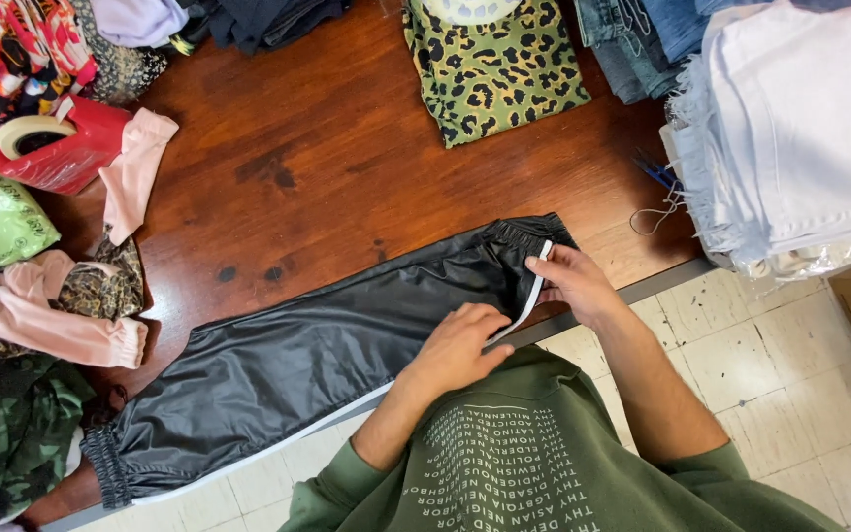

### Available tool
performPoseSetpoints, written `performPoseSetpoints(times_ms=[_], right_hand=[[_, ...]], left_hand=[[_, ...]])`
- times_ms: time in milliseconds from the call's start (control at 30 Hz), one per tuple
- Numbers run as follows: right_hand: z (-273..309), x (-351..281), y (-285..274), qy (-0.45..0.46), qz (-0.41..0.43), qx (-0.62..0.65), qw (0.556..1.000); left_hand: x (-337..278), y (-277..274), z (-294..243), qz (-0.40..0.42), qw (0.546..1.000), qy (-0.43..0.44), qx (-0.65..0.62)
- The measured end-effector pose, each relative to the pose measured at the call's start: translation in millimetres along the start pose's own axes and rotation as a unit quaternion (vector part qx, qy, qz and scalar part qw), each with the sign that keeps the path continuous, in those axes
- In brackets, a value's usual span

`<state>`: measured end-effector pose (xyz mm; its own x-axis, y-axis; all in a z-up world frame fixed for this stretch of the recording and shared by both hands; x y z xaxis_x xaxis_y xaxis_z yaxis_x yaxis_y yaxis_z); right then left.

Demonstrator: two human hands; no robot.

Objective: The person folds a pair of black track pants on a wooden table, then uses scissors to trim a small thread. The person then picks up a pair of white denim shorts, removes a tag, and folds them. The person places the folded items on the table.

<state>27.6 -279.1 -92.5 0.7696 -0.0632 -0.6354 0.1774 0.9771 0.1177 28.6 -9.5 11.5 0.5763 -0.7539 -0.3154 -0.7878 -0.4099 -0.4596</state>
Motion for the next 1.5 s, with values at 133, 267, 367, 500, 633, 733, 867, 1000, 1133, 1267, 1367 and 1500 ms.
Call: performPoseSetpoints(times_ms=[133,267,367,500,633,733,867,1000,1133,1267,1367,1500], right_hand=[[-7,22,-29,-0.076,-0.072,0.024,0.994],[-18,25,-49,-0.106,-0.099,0.076,0.986],[-17,17,-45,-0.080,-0.105,0.038,0.991],[-6,6,-40,-0.075,-0.169,-0.108,0.977],[-4,0,-47,-0.178,-0.276,-0.325,0.887],[20,-14,-28,-0.153,-0.291,-0.389,0.861],[29,10,-34,-0.056,-0.265,-0.448,0.852],[37,30,-36,-0.021,-0.179,-0.486,0.855],[127,-59,-8,-0.032,-0.121,-0.322,0.939],[219,-94,-4,0.170,-0.178,-0.355,0.902],[154,-34,-152,-0.014,-0.166,-0.095,0.981],[140,-41,-216,-0.179,-0.067,0.022,0.981]], left_hand=[[-28,-28,83,-0.250,0.968,0.010,0.015],[-98,-97,194,-0.358,0.913,-0.077,0.178],[-160,-129,228,-0.388,0.849,-0.205,0.294],[-198,-119,214,-0.424,0.823,-0.236,0.295],[-211,-71,221,-0.388,0.832,-0.248,0.311],[-206,-48,240,-0.387,0.829,-0.262,0.307],[-201,-49,240,-0.390,0.829,-0.267,0.301],[-199,-51,241,-0.396,0.828,-0.258,0.302],[-193,-47,238,-0.394,0.834,-0.250,0.294],[-161,-46,199,-0.392,0.860,-0.215,0.244],[-150,-40,159,-0.407,0.877,-0.129,0.220],[-160,-26,152,-0.458,0.882,-0.012,0.109]])
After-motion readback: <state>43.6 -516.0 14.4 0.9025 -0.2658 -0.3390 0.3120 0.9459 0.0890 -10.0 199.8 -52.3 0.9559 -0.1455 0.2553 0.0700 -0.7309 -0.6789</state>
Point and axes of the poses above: each hand's wrist, its own x-axis towards the middle knuckle, its own y-axis out of the palm, z = x × y, the point moved 2 cm from there along x, towards the middle knuckle, and after that the axes turned 6 degrees about -x, right-handed, at the moved point
